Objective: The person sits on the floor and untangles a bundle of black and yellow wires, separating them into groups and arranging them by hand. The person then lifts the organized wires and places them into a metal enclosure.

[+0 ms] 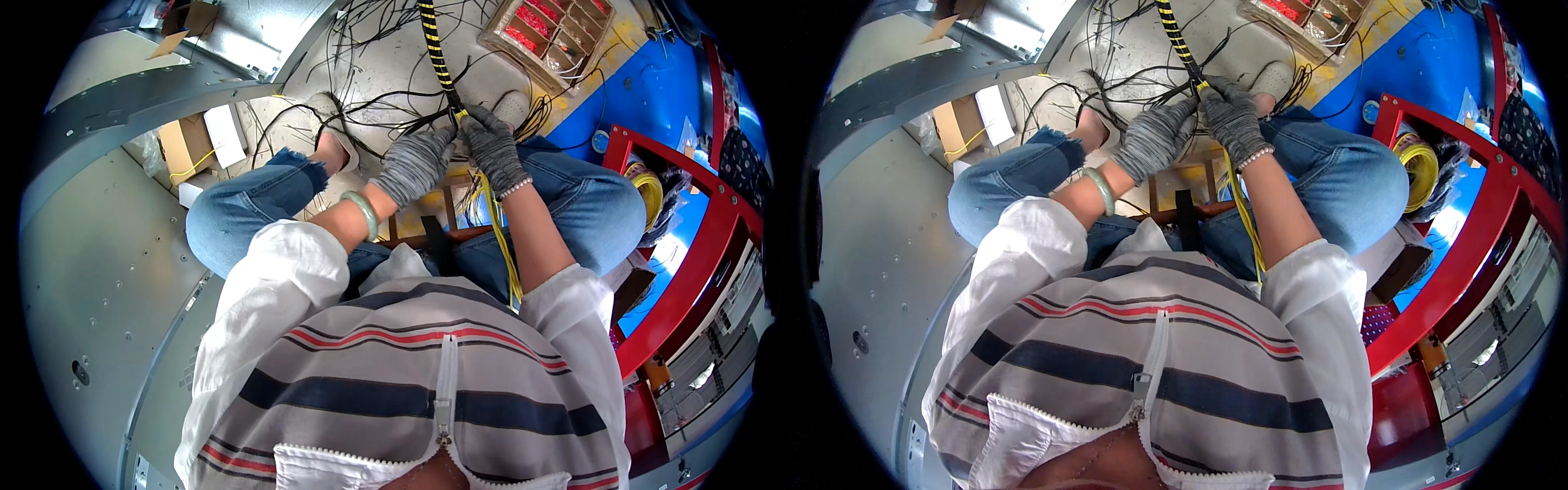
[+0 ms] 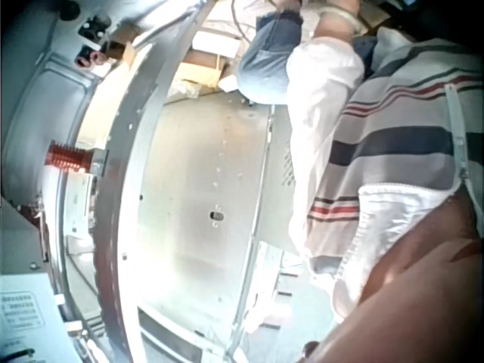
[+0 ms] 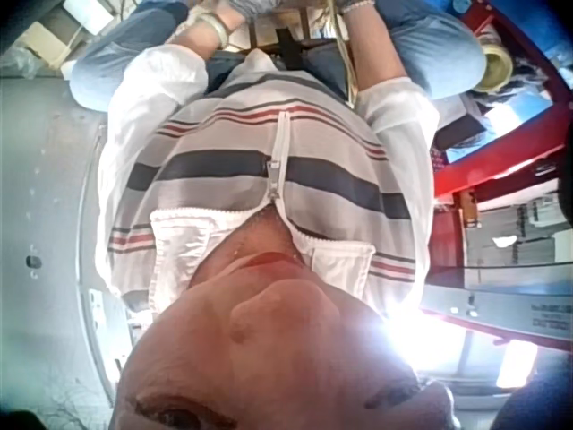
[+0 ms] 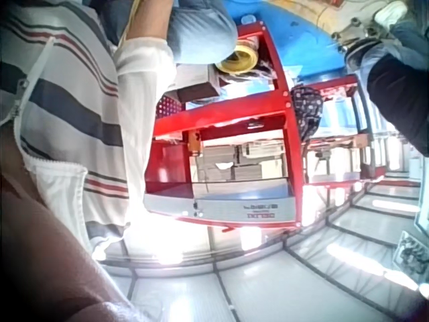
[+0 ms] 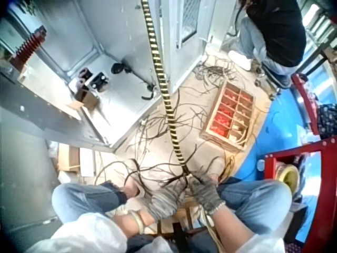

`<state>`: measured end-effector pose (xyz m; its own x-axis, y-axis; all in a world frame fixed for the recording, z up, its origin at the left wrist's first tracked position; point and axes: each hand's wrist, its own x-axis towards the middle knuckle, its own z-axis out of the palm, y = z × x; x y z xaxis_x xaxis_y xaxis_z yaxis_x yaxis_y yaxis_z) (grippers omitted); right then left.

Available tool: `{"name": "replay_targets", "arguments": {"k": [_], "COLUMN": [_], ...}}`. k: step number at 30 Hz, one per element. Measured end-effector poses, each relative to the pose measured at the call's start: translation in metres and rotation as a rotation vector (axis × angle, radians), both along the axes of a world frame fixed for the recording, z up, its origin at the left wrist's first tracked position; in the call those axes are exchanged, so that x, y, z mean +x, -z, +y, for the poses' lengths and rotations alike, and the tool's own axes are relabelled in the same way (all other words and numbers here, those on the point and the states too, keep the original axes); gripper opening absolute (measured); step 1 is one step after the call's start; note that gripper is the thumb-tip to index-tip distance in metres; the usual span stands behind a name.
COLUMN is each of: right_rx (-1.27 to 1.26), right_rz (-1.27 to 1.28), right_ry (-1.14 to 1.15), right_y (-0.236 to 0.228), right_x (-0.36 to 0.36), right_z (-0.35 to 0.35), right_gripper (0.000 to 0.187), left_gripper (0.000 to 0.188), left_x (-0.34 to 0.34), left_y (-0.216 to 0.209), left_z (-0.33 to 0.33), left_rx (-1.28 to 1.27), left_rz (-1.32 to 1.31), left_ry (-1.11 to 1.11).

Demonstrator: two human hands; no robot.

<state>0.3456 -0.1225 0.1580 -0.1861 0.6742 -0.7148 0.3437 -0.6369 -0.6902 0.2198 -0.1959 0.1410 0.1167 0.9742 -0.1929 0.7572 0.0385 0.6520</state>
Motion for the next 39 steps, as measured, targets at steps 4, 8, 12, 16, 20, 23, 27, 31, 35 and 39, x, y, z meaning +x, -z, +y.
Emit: {"name": "replay_targets", "arguments": {"k": [4, 8, 12, 16, 20, 23, 27, 31, 35, 39], "right_rx": [0.143, 0.192, 0.316, 0.338, 0.351, 0.409, 0.043, 0.191, 0.277, 0.191], "right_rz": [-0.167, -0.332, -0.398, -0.369, -0.327, -0.185, -0.13, 0.048, -0.004, -0.058], "right_ry": [-0.178, -0.25, -0.365, -0.321, -0.344, -0.371, -0.309, -0.259, -0.288, -0.297], "right_y": [0.004, 0.0, -0.006, -0.004, 0.001, 0.03, 0.002, 0.015, 0.018, 0.008], "right_x": [-0.006, -0.009, -0.006, -0.008, -0.004, 0.001, -0.003, 0.002, 0.005, 0.008], "right_z": [0.002, 0.007, 0.008, 0.002, 0.001, -0.004, -0.009, -0.02, -0.018, -0.009], "right_gripper": [0.026, 0.028, 0.027, 0.024, 0.025, 0.025, 0.026, 0.023, 0.023, 0.022], "left_gripper": [0.032, 0.029, 0.029, 0.028, 0.025, 0.023, 0.017, 0.018, 0.019, 0.025], "left_x": [0.015, 0.011, -0.021, -0.018, -0.021, -0.021, -0.028, -0.018, -0.017, -0.047], "left_y": [0.003, -0.004, -0.016, 0.006, 0.019, 0.011, 0.022, 0.025, 0.024, 0.002], "left_z": [-0.005, -0.015, 0.02, 0.042, 0.047, 0.042, 0.024, 0.018, 0.02, 0.034], "left_rx": [-0.068, -0.095, -0.138, -0.055, -0.298, -0.104, 0.086, 0.2, 0.191, 0.296], "left_rz": [0.099, 0.103, 0.069, -0.328, -0.579, -0.264, -0.167, -0.178, -0.155, 0.058], "left_ry": [0.121, 0.285, -0.046, -0.213, -0.208, -0.108, -0.228, -0.333, -0.318, 0.144]}}
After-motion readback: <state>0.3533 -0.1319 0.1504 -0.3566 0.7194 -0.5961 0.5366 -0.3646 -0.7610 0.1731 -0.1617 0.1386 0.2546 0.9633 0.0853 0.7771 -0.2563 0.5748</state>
